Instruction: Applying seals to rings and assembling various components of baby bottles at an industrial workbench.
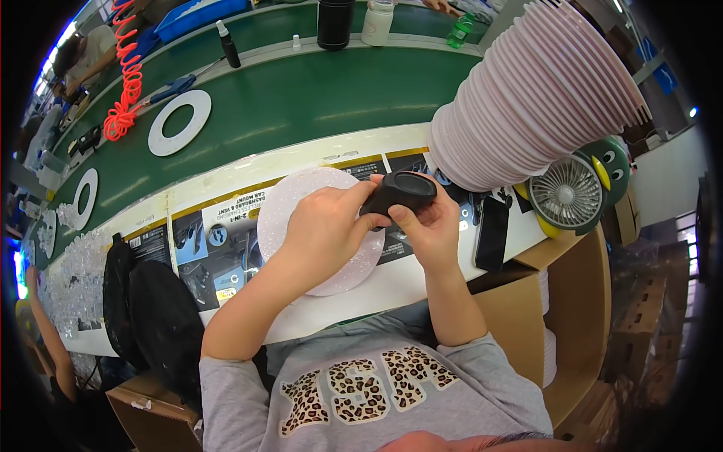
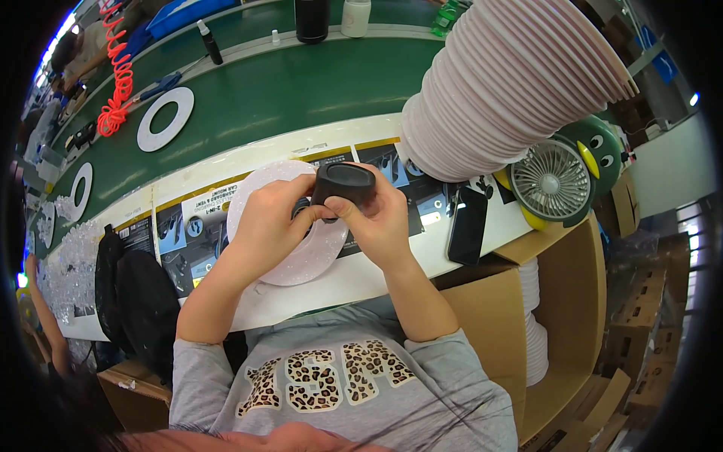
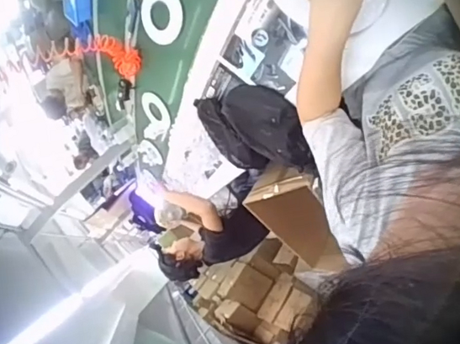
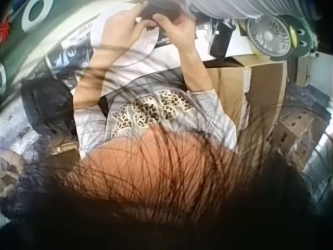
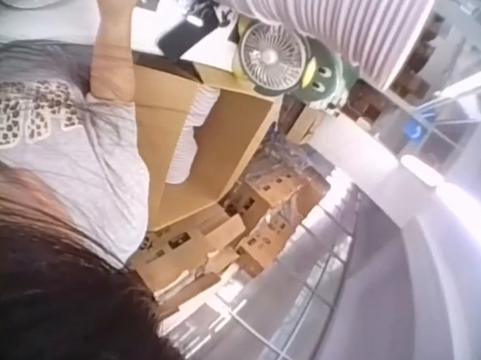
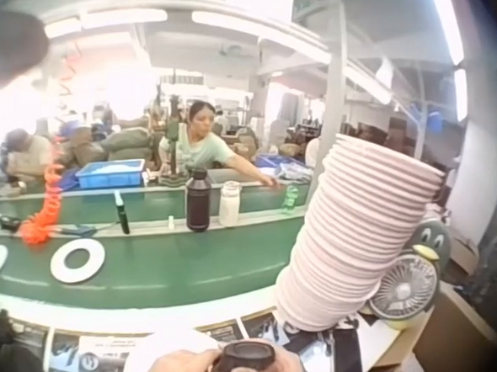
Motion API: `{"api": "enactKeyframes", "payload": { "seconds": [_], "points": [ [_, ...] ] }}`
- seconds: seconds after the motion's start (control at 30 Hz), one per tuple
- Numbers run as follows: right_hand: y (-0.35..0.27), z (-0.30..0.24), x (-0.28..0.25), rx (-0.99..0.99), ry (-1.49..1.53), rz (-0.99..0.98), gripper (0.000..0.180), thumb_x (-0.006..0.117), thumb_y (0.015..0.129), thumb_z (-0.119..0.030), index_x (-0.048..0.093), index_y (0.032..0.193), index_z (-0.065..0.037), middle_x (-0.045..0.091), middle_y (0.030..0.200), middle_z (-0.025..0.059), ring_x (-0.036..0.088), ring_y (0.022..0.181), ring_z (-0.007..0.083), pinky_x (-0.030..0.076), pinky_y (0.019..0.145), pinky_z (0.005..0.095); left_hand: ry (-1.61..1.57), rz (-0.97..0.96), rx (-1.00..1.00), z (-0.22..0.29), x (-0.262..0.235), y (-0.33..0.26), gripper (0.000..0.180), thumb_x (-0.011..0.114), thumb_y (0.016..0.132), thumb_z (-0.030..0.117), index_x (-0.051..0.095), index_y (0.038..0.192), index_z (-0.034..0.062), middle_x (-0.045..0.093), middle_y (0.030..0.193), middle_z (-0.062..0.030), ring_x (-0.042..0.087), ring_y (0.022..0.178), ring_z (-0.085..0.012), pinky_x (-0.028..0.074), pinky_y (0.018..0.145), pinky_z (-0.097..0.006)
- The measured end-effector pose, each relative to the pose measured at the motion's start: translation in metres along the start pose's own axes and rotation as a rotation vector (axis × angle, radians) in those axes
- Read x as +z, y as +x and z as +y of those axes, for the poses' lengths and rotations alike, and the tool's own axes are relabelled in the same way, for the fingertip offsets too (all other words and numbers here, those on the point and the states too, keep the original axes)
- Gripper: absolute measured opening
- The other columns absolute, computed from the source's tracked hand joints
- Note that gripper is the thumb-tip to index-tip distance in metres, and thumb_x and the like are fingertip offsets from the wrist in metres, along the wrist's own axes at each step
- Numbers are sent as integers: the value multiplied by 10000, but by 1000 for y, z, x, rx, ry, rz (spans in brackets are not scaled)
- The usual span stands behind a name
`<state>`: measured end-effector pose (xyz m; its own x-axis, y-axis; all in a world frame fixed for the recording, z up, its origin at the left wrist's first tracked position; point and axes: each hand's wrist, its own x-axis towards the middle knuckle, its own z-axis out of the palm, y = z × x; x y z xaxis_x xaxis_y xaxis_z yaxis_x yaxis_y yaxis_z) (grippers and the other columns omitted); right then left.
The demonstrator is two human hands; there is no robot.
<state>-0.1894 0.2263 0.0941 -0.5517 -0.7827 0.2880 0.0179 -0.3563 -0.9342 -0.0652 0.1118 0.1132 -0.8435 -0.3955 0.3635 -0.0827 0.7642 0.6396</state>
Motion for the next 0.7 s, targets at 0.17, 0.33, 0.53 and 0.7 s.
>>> {"api": "enactKeyframes", "payload": {
  "seconds": [0.17, 0.33, 0.53, 0.7],
  "points": [
    [-7, -10, -6, -28, -33, 15, 404, 721, 800, -70, 529, 1128, 68, 627, 1049, 117, 601, 951, 157, 494, 839, 279, -53, -13, 22, 10, 3, 3, 334, 710, 735, 122, 601, 1036, 26, 670, 861, -132, 630, 755, -312, 487, 656, -370],
    [-17, -9, -11, -1, -5, 45, 394, 713, 800, -50, 528, 1127, 70, 633, 1072, 136, 611, 958, 171, 499, 836, 281, -48, -2, 55, 10, 14, 0, 342, 719, 721, 127, 613, 1031, 29, 673, 845, -123, 633, 739, -295, 488, 650, -364],
    [-21, -2, -16, -13, -56, 60, 397, 706, 798, -30, 523, 1135, 69, 636, 1063, 133, 612, 954, 171, 505, 835, 282, -57, 97, 153, 3, 27, -1, 330, 731, 711, 198, 613, 962, 20, 616, 653, -136, 617, 638, -301, 472, 592, -392],
    [-21, -3, -15, -14, -52, 66, 386, 703, 796, -17, 528, 1129, 68, 639, 1046, 124, 614, 936, 161, 505, 827, 275, -59, 132, 173, 3, 29, 0, 330, 735, 699, 191, 613, 953, 19, 611, 645, -134, 611, 632, -302, 468, 591, -394]
  ]
}}
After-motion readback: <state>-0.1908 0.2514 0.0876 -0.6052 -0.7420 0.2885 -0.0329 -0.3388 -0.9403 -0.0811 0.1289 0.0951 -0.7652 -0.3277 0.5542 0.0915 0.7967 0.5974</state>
